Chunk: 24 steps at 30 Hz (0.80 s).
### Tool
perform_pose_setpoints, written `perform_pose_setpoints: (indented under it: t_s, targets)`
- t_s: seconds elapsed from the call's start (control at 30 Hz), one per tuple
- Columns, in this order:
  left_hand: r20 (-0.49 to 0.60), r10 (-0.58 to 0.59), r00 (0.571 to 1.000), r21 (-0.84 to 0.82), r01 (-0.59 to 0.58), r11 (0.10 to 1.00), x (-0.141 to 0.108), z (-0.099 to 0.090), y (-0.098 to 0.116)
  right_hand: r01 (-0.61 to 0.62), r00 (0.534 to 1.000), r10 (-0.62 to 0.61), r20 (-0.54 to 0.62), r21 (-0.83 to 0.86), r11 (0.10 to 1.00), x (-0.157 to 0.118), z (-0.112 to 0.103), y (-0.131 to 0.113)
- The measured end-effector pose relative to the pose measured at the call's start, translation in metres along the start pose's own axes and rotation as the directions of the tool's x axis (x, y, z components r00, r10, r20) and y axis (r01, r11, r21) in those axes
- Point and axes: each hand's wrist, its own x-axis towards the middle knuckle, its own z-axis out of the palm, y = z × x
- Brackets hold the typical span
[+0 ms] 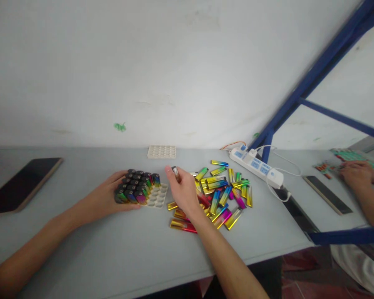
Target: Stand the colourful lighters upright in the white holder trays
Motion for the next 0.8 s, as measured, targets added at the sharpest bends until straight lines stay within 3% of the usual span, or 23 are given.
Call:
perform_pose_setpoints:
  t_s: [0.33,0.6,0.8]
  targets:
    - [0.006,0.002,1.0,0.025,-0.002,1.0,0.0,-0.003,0.0,-0.043,0.998,0.045,0.052,-0.037,0.998,-0.001,0.01,0.011]
    - [0.022,0.001,1.0,-0.021,-0.001,1.0,0.002,-0.004,0.008,0.049,0.995,-0.042,0.096,-0.072,0.996,-0.002,-0.001,0.007]
    - [0.031,0.002,1.0,-0.043,-0.001,0.999,0.003,-0.008,0.016,0.248,0.962,-0.219,0.164,-0.187,0.95,0.005,-0.017,0.004]
